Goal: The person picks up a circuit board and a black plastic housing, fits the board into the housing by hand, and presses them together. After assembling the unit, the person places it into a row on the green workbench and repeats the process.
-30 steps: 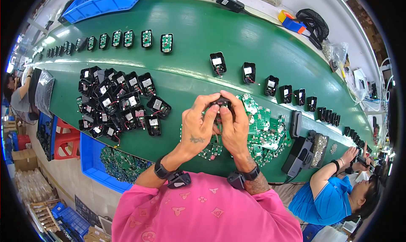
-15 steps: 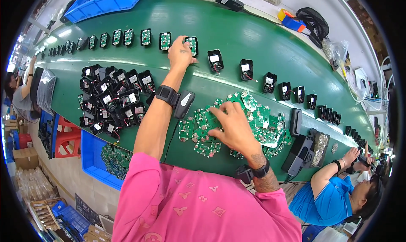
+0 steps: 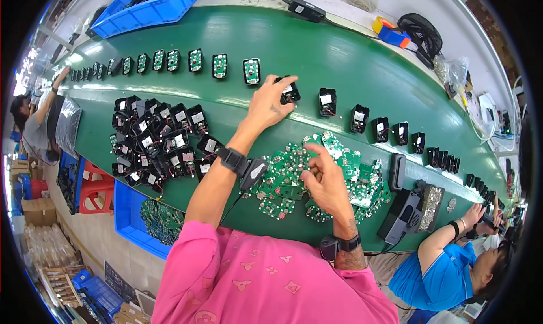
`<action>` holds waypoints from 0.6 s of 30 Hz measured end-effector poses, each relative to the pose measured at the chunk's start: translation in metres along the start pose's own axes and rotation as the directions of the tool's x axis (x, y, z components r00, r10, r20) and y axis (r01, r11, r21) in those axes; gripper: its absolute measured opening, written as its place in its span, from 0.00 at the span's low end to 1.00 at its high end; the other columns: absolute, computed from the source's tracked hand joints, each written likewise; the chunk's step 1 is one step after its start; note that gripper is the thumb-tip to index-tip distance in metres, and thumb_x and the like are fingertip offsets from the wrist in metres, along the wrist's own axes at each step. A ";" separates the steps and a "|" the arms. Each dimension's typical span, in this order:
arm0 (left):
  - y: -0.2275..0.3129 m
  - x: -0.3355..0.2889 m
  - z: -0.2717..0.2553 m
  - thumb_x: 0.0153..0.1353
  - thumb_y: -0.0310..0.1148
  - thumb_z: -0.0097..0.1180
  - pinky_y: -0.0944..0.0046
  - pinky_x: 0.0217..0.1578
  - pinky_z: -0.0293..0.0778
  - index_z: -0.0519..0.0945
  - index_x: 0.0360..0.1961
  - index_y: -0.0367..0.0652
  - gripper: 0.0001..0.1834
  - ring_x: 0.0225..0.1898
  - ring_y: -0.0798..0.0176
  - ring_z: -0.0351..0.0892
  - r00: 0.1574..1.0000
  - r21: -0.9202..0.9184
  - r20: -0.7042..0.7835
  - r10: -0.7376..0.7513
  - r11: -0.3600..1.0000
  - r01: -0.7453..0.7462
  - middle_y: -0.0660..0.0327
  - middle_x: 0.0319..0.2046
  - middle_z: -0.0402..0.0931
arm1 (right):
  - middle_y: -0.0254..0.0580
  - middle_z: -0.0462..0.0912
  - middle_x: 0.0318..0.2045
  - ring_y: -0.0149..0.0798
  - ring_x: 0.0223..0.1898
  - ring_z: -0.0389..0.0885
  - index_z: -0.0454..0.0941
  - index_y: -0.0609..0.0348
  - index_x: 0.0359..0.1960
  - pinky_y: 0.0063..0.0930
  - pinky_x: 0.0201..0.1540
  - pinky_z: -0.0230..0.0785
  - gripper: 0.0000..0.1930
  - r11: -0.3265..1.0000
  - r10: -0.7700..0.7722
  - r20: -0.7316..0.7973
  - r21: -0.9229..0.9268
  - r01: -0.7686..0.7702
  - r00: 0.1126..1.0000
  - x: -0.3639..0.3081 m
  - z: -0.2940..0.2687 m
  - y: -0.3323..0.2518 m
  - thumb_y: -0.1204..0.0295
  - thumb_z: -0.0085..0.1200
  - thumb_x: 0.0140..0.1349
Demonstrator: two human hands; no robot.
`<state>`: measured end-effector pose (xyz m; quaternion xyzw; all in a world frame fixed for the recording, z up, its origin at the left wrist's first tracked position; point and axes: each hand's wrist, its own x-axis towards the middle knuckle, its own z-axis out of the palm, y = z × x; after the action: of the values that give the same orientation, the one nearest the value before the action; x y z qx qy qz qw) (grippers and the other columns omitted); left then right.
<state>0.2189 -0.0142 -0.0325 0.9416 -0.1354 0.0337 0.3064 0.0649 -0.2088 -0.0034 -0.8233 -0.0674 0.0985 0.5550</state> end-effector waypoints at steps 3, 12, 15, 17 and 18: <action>0.025 -0.018 -0.005 0.51 0.25 0.62 0.61 0.46 0.79 0.78 0.60 0.54 0.31 0.51 0.57 0.77 1.000 -0.322 0.016 0.017 0.947 -0.012 0.53 0.56 0.70 | 0.30 0.72 0.28 0.22 0.26 0.71 0.70 0.61 0.61 0.19 0.30 0.66 0.28 0.978 0.056 -0.039 0.204 -0.047 0.998 -0.004 -0.012 0.000 0.83 0.58 0.55; 0.050 -0.098 -0.038 0.56 0.19 0.62 0.67 0.41 0.81 0.86 0.47 0.36 0.16 0.49 0.64 0.77 0.992 -0.836 0.120 -0.044 0.534 0.125 0.51 0.58 0.68 | 0.30 0.77 0.27 0.22 0.29 0.75 0.68 0.62 0.51 0.15 0.30 0.65 0.21 0.864 0.068 -0.036 0.502 -0.041 0.997 -0.005 -0.024 0.008 0.83 0.62 0.57; 0.048 -0.109 -0.044 0.61 0.27 0.63 0.67 0.39 0.79 0.87 0.46 0.37 0.12 0.46 0.64 0.78 0.986 -0.797 0.157 -0.050 0.583 0.156 0.51 0.61 0.64 | 0.36 0.82 0.32 0.26 0.33 0.82 0.65 0.62 0.56 0.18 0.32 0.73 0.25 0.745 0.084 -0.006 0.665 -0.059 0.996 -0.007 -0.020 0.003 0.84 0.61 0.58; 0.059 -0.112 -0.043 0.63 0.30 0.62 0.66 0.40 0.79 0.87 0.46 0.39 0.12 0.46 0.63 0.79 0.993 -0.750 0.108 -0.041 0.653 0.109 0.51 0.61 0.64 | 0.44 0.83 0.37 0.32 0.36 0.84 0.67 0.65 0.59 0.24 0.35 0.80 0.24 0.646 0.048 -0.037 0.764 -0.003 0.998 -0.008 -0.017 -0.010 0.83 0.59 0.60; 0.064 -0.114 -0.042 0.65 0.33 0.61 0.65 0.41 0.79 0.88 0.46 0.40 0.12 0.45 0.63 0.79 0.998 -0.695 0.059 -0.027 0.717 0.061 0.52 0.62 0.63 | 0.44 0.83 0.37 0.32 0.36 0.84 0.67 0.65 0.59 0.24 0.35 0.80 0.24 0.646 0.049 -0.038 0.764 -0.003 0.998 -0.008 -0.017 -0.012 0.83 0.59 0.60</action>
<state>0.0931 -0.0120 0.0213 0.7611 -0.1226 -0.0479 0.6351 0.0609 -0.2215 0.0143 -0.5167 0.0074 0.1032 0.8499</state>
